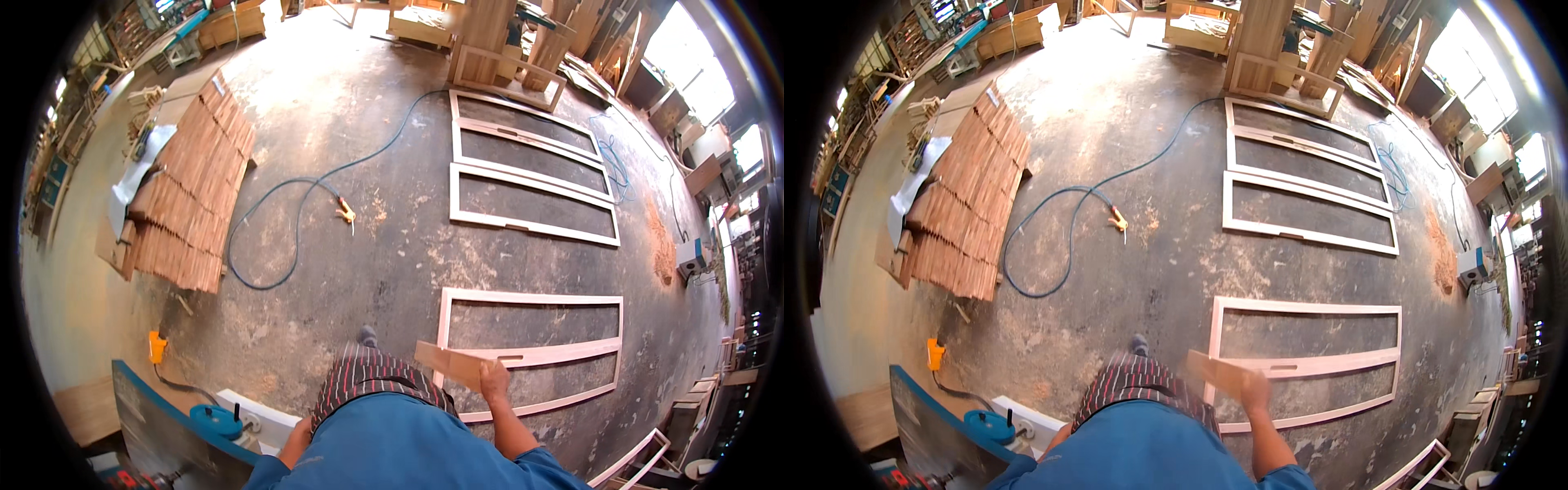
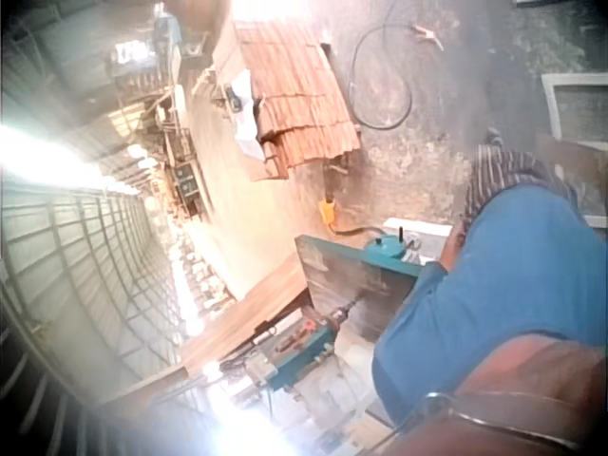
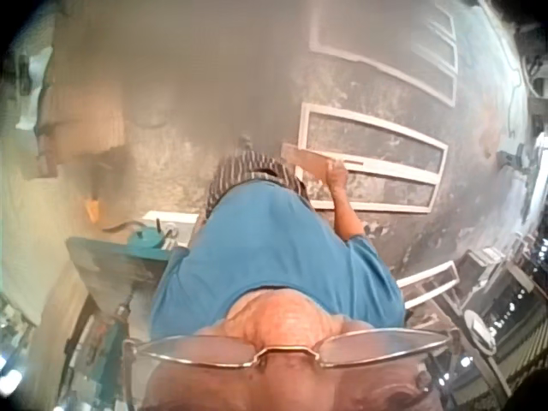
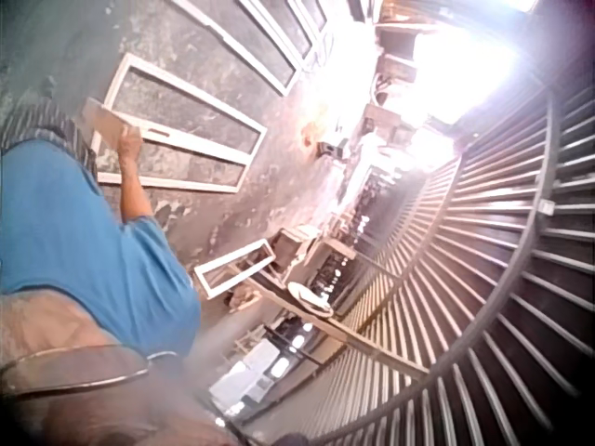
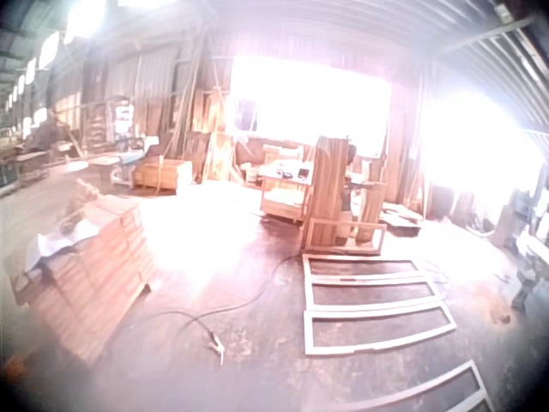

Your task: The person uses a woodworking machine to process a wooden board and then uses a screwdriver-like tool to make adjustments to the machine's components.

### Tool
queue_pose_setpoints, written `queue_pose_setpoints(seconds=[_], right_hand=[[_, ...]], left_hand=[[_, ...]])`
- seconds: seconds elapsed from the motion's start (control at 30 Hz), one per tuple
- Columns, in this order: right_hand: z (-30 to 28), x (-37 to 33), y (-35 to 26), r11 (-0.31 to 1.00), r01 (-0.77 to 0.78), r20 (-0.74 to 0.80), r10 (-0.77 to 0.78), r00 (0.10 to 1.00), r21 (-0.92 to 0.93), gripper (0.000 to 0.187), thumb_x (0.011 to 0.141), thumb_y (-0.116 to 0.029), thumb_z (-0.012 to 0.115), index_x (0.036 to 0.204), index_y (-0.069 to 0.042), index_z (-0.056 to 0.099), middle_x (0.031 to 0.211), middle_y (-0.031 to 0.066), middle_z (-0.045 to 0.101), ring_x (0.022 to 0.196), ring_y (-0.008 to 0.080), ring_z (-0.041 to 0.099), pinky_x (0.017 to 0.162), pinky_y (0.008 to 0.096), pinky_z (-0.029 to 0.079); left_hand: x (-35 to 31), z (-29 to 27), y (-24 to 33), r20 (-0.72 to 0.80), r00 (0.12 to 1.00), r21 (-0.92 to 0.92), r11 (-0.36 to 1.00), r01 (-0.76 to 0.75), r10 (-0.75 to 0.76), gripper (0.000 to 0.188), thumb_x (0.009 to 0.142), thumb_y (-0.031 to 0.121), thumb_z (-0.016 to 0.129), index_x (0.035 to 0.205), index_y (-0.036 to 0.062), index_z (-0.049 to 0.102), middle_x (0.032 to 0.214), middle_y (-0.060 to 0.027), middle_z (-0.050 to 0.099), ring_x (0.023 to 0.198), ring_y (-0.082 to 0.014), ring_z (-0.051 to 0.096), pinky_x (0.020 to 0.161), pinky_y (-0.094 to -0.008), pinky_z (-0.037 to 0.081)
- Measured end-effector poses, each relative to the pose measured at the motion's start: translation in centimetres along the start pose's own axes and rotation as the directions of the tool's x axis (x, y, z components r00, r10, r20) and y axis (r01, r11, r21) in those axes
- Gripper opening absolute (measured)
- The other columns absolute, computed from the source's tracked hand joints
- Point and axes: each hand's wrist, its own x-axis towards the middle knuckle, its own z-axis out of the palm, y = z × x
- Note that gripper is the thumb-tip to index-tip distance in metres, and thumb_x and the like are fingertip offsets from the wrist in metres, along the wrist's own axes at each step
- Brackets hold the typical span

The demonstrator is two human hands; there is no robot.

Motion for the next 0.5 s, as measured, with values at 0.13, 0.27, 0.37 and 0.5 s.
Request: queue_pose_setpoints(seconds=[0.13,0.27,0.37,0.5], right_hand=[[-0.1,3.6,-4.1,0.966,-0.257,0.014,0.257,0.966,0.020,0.028,0.081,-0.028,0.067,0.086,-0.002,0.061,0.080,0.0234,0.064,0.079,0.0430,0.062,0.070,0.0487,0.050],[0.2,12.0,-8.5,0.995,-0.099,0.097,0.100,0.990,-0.017,0.032,0.082,-0.033,0.065,0.081,-0.002,0.063,0.078,0.0223,0.064,0.076,0.0418,0.063,0.070,0.0487,0.050],[1.7,21.2,-10.3,0.976,-0.211,0.190,0.218,0.957,-0.058,0.039,0.078,-0.038,0.064,0.080,0.000,0.068,0.080,0.0248,0.066,0.079,0.0433,0.064,0.073,0.0505,0.051],[4.9,36.2,-11.4,0.970,-0.211,0.391,0.241,0.888,-0.116,0.041,0.077,-0.039,0.062,0.081,0.000,0.071,0.086,0.0265,0.066,0.085,0.0433,0.065,0.076,0.0491,0.053]], left_hand=[[6.9,-3.3,9.5,-0.083,0.939,-0.321,0.901,0.291,-0.333,0.018,0.082,0.021,0.061,0.093,0.0078,0.061,0.095,-0.0086,0.061,0.093,-0.0265,0.059,0.080,-0.0470,0.052],[11.6,-4.9,21.5,-0.226,0.936,-0.396,0.904,0.164,-0.269,0.021,0.080,0.018,0.061,0.098,0.0074,0.056,0.101,-0.0092,0.053,0.093,-0.0259,0.053,0.082,-0.0490,0.051],[15.0,-3.3,30.4,-0.297,0.940,-0.355,0.933,0.053,-0.166,0.032,0.081,0.016,0.062,0.109,0.0047,0.053,0.108,-0.0103,0.050,0.099,-0.0264,0.050,0.085,-0.0501,0.050],[17.8,0.6,41.2,-0.306,0.942,-0.437,0.899,-0.011,-0.137,0.037,0.082,0.017,0.062,0.115,0.0033,0.051,0.110,-0.0119,0.049,0.103,-0.0261,0.049,0.089,-0.0505,0.049]])
